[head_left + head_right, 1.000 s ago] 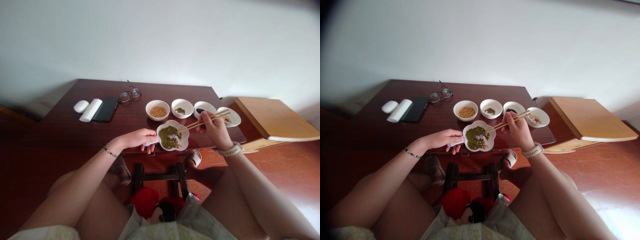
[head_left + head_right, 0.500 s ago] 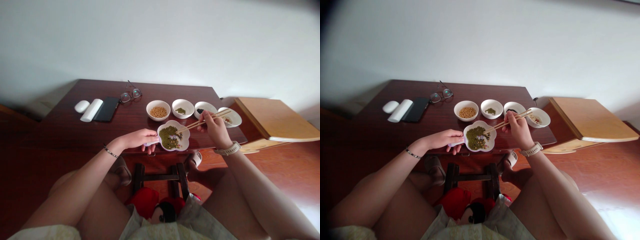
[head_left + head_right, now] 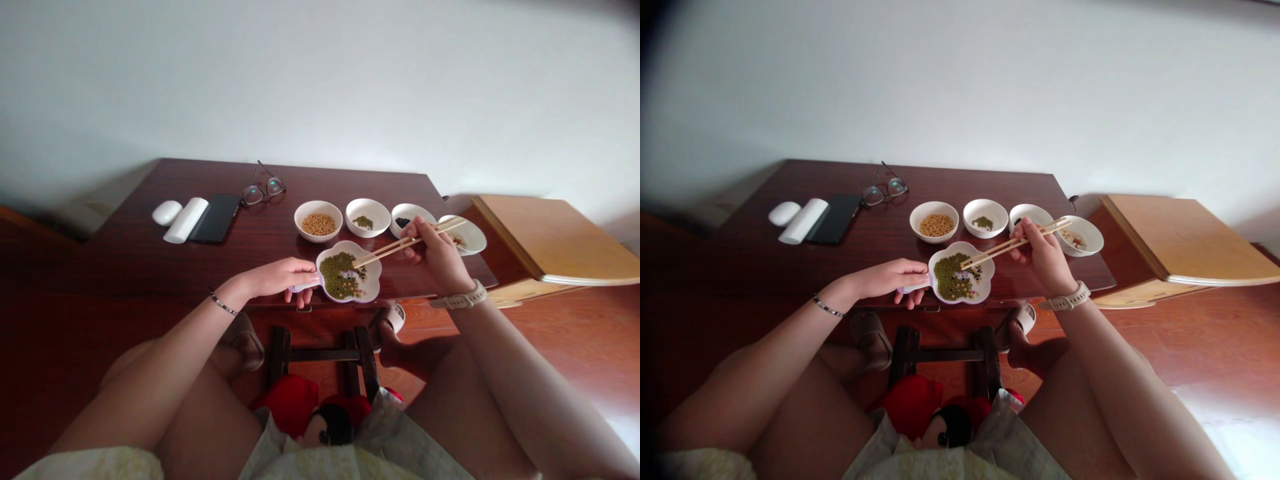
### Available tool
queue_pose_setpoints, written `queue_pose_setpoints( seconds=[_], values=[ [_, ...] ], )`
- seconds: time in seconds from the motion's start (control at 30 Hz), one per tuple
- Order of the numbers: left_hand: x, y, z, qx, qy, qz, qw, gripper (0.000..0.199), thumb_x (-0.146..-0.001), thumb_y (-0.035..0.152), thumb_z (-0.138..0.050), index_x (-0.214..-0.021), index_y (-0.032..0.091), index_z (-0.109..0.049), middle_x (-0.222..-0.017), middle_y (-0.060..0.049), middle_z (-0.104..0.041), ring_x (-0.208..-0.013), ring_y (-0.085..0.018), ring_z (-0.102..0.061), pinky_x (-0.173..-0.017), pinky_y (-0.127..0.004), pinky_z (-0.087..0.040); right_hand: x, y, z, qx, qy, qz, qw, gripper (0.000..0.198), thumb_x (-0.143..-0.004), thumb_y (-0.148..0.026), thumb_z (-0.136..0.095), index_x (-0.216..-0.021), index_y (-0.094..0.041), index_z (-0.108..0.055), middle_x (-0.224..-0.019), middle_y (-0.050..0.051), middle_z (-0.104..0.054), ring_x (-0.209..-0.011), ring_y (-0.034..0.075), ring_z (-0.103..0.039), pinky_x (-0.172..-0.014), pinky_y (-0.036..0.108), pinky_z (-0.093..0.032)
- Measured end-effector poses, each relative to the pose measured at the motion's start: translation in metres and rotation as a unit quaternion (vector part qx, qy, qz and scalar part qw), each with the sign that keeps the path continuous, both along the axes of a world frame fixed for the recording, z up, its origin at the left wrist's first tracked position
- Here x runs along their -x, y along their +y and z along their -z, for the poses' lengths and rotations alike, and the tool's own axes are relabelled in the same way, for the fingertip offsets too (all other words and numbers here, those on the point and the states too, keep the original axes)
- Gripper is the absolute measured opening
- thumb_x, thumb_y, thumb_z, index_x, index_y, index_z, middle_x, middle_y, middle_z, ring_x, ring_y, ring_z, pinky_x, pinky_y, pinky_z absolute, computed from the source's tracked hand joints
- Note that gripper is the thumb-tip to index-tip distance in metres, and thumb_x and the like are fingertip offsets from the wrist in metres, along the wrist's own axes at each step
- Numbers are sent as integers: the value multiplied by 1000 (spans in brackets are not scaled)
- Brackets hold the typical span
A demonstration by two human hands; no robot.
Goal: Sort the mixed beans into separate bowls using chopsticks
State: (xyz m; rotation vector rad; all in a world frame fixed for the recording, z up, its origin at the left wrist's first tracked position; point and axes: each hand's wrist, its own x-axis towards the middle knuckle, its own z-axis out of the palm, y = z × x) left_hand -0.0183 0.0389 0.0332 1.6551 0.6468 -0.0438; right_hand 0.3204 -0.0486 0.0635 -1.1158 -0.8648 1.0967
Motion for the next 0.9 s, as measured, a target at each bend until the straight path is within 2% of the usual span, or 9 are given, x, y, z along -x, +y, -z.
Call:
queue_pose_setpoints(
  seconds=[0.17, 0.33, 0.57, 0.77, 0.9],
  values=[
    [0, -1, 0, 1, 5, -6, 1000, 44, -110, 62, -57, -102, 20, -66, -93, -8, -82, -80, -21, -80, -58, -26, -52, -1, 15, -8, -41, 46, 14, 998, 44, -88, -52, -93, -80, -21, -63, -77, -3, -59, -56, 6, -52, -40, 16, -38],
    [0, -2, 2, -4, 1, -8, 1000, 44, -110, 62, -57, -102, 20, -67, -94, -9, -82, -80, -21, -80, -57, -26, -52, -4, 36, -16, -100, 66, 49, 992, 46, -88, -55, -93, -79, -24, -60, -73, -4, -56, -54, 6, -51, -41, 17, -40],
    [0, -3, -2, 1, 5, -6, 1000, 42, -110, 60, -57, -101, 20, -66, -91, -7, -81, -79, -20, -79, -57, -26, -51, 12, 67, -5, -131, 23, 133, 982, 46, -93, -62, -82, -81, -26, -56, -75, -3, -59, -54, 7, -55, -46, 22, -45],
    [-1, -3, -5, 7, 8, -3, 1000, 41, -111, 59, -57, -101, 20, -65, -90, -7, -81, -79, -20, -79, -57, -25, -51, 32, 80, 1, -145, 5, 116, 983, 45, -93, -64, -82, -82, -25, -61, -75, -2, -58, -57, 9, -59, -48, 23, -46],
    [0, -2, -4, 9, 12, -2, 1000, 41, -111, 60, -57, -102, 20, -65, -92, -7, -82, -80, -20, -80, -57, -26, -52, 32, 80, 4, -137, -10, 107, 985, 47, -93, -66, -82, -81, -25, -62, -72, -2, -57, -58, 10, -60, -49, 24, -46]
  ],
)
